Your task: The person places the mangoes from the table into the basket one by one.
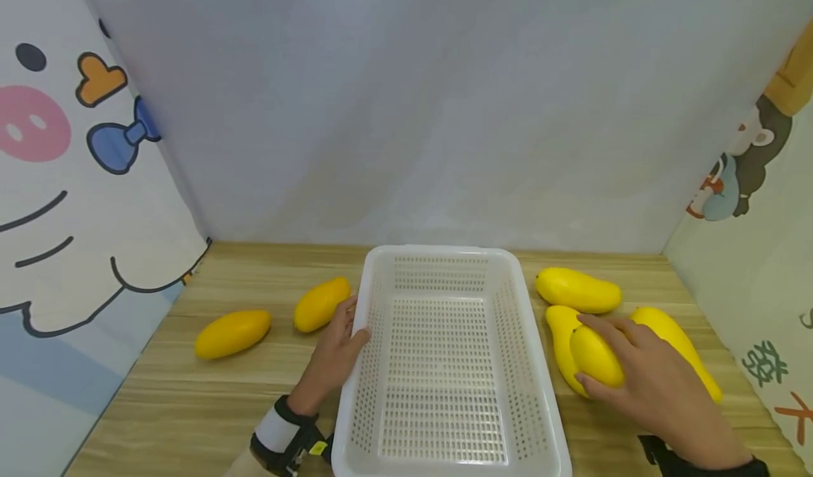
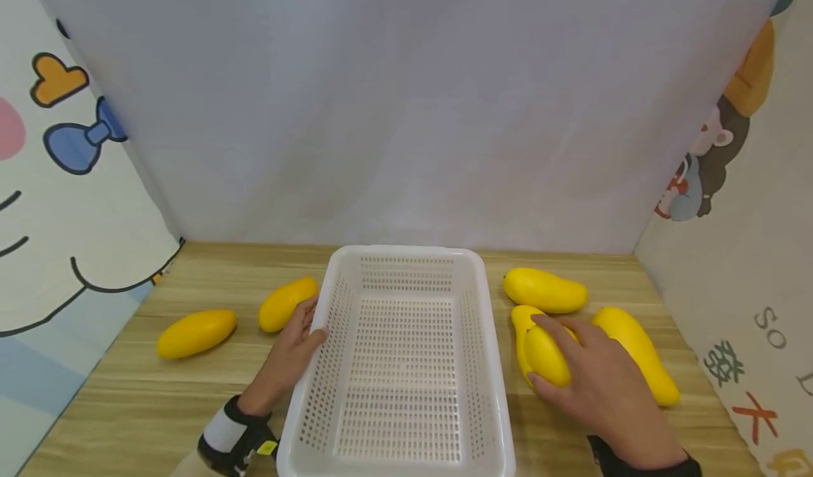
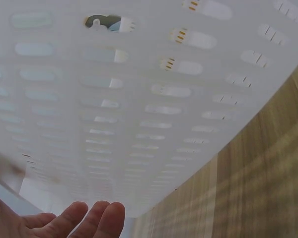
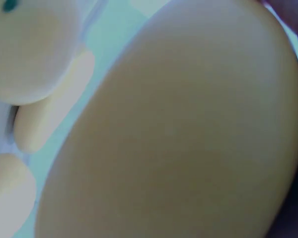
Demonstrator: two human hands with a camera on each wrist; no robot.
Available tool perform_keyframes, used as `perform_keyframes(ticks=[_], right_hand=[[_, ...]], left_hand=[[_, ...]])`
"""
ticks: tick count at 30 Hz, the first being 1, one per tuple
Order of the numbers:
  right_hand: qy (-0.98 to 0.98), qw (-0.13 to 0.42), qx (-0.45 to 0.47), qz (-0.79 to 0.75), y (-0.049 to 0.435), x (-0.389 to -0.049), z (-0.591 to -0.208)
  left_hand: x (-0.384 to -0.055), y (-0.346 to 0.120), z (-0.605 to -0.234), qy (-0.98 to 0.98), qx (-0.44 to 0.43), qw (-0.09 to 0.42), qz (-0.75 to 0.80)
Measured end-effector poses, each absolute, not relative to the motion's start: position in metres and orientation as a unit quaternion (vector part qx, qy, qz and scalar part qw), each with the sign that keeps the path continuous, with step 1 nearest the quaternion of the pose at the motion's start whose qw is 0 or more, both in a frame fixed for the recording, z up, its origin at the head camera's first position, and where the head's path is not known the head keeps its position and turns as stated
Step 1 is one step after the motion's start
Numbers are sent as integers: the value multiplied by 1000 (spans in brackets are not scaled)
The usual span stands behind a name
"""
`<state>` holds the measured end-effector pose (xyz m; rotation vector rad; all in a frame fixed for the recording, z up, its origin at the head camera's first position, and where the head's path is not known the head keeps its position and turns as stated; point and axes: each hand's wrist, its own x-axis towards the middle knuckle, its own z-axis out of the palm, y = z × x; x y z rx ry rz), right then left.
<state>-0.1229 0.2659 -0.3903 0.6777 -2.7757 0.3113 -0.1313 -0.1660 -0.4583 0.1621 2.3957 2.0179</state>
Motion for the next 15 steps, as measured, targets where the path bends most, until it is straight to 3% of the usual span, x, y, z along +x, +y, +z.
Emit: perform_keyframes(ticks=[15], right_hand=[[-942,170,269,106,244,-129,-378]], left_hand=[[-132,-164,-457,762,42,1,647]])
